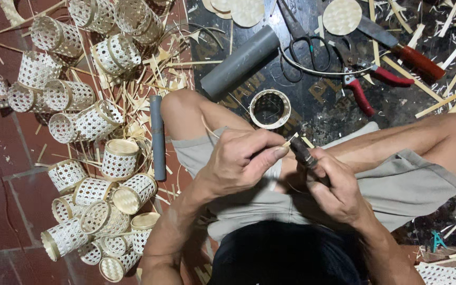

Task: The person weaves thin bamboo strips into small cylindrical baskets, using pliers to trim and secure the ends. They attach circular bamboo lids to the finished baskets and place them among other completed units on the floor.

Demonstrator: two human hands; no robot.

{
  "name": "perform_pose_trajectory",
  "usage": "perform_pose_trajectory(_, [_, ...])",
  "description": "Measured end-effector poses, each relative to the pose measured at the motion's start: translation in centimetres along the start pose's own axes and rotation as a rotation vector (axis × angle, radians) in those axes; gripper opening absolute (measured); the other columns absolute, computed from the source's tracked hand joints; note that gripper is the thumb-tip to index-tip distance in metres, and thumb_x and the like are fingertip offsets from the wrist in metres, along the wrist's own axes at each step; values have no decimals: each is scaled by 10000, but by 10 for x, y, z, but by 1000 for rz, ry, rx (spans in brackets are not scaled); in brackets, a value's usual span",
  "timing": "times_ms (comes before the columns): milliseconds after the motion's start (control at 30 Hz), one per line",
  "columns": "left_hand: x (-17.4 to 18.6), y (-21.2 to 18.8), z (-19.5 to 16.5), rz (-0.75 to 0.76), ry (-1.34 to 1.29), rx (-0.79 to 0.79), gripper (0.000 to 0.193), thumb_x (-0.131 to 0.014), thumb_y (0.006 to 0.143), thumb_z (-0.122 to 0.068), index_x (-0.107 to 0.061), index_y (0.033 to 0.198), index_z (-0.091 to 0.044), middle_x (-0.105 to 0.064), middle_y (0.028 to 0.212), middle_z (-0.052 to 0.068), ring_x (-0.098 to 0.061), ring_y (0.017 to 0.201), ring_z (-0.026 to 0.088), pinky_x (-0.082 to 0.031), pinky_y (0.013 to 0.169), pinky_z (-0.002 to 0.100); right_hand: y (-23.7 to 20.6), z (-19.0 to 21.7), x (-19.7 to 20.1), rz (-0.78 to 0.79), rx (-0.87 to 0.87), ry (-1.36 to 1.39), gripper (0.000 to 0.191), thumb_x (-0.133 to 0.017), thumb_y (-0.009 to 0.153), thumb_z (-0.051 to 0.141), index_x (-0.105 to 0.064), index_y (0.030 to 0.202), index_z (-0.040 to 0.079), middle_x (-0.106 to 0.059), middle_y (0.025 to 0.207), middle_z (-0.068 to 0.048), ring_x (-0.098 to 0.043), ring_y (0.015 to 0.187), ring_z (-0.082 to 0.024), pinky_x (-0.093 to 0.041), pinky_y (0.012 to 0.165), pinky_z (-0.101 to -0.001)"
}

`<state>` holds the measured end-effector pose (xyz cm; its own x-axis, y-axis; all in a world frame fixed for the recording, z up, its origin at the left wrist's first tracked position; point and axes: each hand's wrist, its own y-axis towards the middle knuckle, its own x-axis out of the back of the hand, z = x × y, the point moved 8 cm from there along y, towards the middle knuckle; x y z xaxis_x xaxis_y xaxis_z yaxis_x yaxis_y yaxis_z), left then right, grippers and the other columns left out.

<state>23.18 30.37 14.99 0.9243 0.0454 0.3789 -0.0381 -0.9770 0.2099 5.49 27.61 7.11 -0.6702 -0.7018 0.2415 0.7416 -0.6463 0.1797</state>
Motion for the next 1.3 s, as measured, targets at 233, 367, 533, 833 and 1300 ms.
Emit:
perform_pose_trajectory(233, [1,-22,15,15,-28,-20,69,-691,1001,-47,-694,1066,-23,-725,880,95,-725,768,205,-557,696,318,-15,-21,-19,78,-21,90,173,-555,811,-53,-413,840,43,-561,878,-100,-567,766,-235,-489,715,-365])
perform_pose_trajectory(367, [27,-49,43,-195,-58,304,109,-668,984,-31,-717,1080,-18,-734,843,67,-675,673,145,-524,586,254,-13,-43,-4,44,36,-309,200,-542,748,-43,-491,934,10,-563,963,-181,-590,835,-354,-497,720,-465])
perform_pose_trajectory(533, [97,-76,18,-617,-427,-224,134,-635,1082,-165,-651,1146,-48,-622,868,92,-592,678,142,-496,514,227,15,-142,42,107,-298,-957,171,-651,967,106,-590,1071,-16,-591,1035,-230,-612,939,-449,-490,755,-567])
perform_pose_trajectory(833, [93,-88,58,-690,-1065,-383,291,-495,1119,-383,-615,1052,-127,-443,657,-35,-314,562,93,-294,557,300,31,-133,33,8,-97,-1078,303,-658,938,158,-683,1189,-10,-655,1056,-212,-656,945,-422,-498,757,-533])
perform_pose_trajectory(1300, [-2,-80,128,-357,-1234,-62,225,-636,1016,-393,-681,932,-190,-658,759,-32,-522,901,164,-434,752,336,-75,-184,10,-619,-476,1344,355,-669,918,299,-665,1015,-43,-658,960,-232,-684,778,-273,-590,749,-394])
